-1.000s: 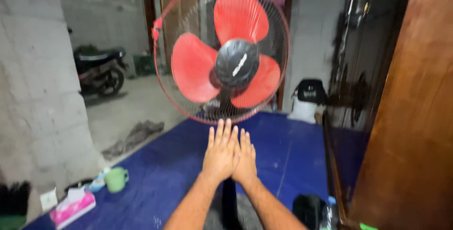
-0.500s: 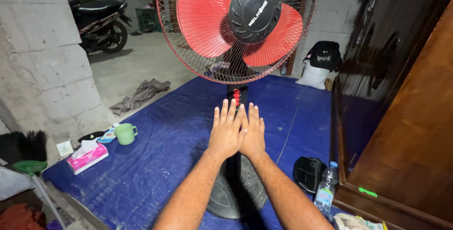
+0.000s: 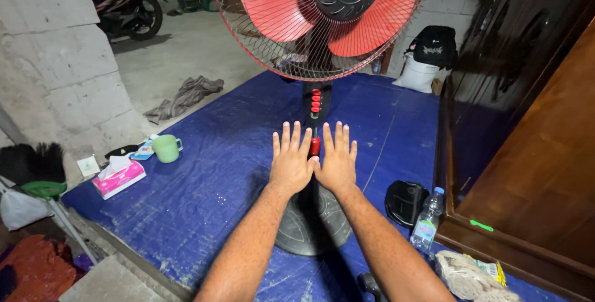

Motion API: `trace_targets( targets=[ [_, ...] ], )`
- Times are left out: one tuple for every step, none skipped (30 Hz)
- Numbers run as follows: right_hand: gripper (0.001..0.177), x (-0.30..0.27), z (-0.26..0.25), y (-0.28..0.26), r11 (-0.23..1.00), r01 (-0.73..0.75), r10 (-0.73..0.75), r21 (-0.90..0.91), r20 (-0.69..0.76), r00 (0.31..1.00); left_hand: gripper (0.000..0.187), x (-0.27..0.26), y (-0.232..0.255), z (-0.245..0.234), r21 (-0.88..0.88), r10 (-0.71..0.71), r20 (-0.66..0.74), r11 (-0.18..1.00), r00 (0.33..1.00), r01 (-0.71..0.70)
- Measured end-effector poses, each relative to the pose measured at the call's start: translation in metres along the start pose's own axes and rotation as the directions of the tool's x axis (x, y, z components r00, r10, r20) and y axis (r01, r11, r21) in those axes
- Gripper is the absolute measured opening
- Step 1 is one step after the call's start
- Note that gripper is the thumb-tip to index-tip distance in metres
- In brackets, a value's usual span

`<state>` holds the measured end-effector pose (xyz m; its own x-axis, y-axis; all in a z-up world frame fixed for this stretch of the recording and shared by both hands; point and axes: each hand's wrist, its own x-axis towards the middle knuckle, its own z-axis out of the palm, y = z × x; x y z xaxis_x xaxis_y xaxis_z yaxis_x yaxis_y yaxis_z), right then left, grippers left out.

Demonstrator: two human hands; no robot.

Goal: The person assembles an electric fan by attaching the rear cage, mounting the red fan blades, and securing the front cage with a central cap. They use a cordless drill to tighten the central hub and then position the completed fan upright.

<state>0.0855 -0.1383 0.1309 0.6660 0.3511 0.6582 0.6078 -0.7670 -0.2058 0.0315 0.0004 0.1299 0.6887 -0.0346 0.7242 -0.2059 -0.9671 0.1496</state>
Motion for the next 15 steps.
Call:
trace_targets(
  targets=[
    [0.098,-0.0019,-0.0007,-0.0004,1.0,-0.005,0.005,0.011,0.011,1.0,0.074,-0.0029,-0.0004,0.0018,0.001,-0.004,0.001,1.0,1.0,0.004],
    [0.098,-0.004,-0.001,-0.001,1.0,-0.007,0.007,0.013,0.016,1.0,0.074,-0.0056,-0.0005,0.0033,0.002,-0.008,0.003,1.0,1.0,0.008],
    [0.098,-0.0046,-0.0012,-0.0014,1.0,-0.007,0.007,0.014,0.018,1.0,0.075,-0.0064,-0.0007,0.0042,0.004,-0.01,0.001,1.0,1.0,0.01],
    [0.098,-0.0054,-0.0013,-0.0017,1.0,-0.007,0.007,0.015,0.02,1.0,0.074,-0.0073,0.0,0.0048,0.003,-0.016,0.013,1.0,1.0,0.016],
    [0.098,-0.0056,-0.001,-0.0022,1.0,-0.011,0.011,0.008,0.027,1.0,0.074,-0.0078,0.0006,0.0051,0.004,-0.022,0.024,1.0,0.999,0.022],
    [0.099,-0.0058,-0.0005,-0.0025,1.0,-0.015,0.015,0.001,0.034,0.999,0.074,-0.0078,0.0009,0.0049,0.005,-0.028,0.035,1.0,0.999,0.028],
    [0.099,-0.0066,0.0004,-0.0026,1.0,-0.02,0.02,-0.007,0.042,0.999,0.074,-0.0083,0.0011,0.0046,0.003,-0.027,0.037,1.0,0.999,0.027],
    [0.099,-0.0069,0.0015,-0.0027,1.0,-0.013,0.013,-0.005,0.037,0.999,0.074,-0.0086,0.0013,0.0042,0.001,-0.026,0.039,1.0,0.999,0.026],
    [0.098,-0.0074,0.0024,-0.0022,1.0,-0.009,0.009,-0.005,0.031,0.999,0.074,-0.0086,0.0016,0.0042,-0.002,-0.023,0.042,1.0,0.999,0.023],
    [0.098,-0.0075,0.0033,-0.0015,1.0,-0.005,0.005,-0.005,0.025,1.0,0.074,-0.0084,0.0016,0.004,0.002,-0.021,0.04,1.0,0.999,0.021],
    [0.097,-0.0079,0.0039,-0.0006,1.0,-0.006,0.006,-0.005,0.024,1.0,0.074,-0.0081,0.0019,0.0041,0.006,-0.017,0.038,1.0,0.999,0.017],
    [0.096,-0.0083,0.0045,0.0002,1.0,-0.006,0.007,-0.004,0.023,1.0,0.074,-0.0079,0.0023,0.0044,0.009,-0.013,0.037,1.0,0.999,0.012],
    [0.095,-0.0082,0.0055,0.0003,1.0,-0.006,0.006,-0.003,0.021,1.0,0.074,-0.008,0.0021,0.0045,0.008,-0.015,0.044,1.0,0.999,0.015],
    [0.096,-0.0087,0.0062,0.0004,1.0,-0.011,0.01,0.002,0.025,1.0,0.074,-0.0084,0.0019,0.0045,0.007,-0.018,0.051,1.0,0.999,0.018],
    [0.096,-0.0086,0.0065,0.0004,1.0,-0.013,0.013,0.008,0.027,1.0,0.074,-0.0078,0.0016,0.0045,0.006,-0.02,0.055,1.0,0.998,0.02]
  ],
)
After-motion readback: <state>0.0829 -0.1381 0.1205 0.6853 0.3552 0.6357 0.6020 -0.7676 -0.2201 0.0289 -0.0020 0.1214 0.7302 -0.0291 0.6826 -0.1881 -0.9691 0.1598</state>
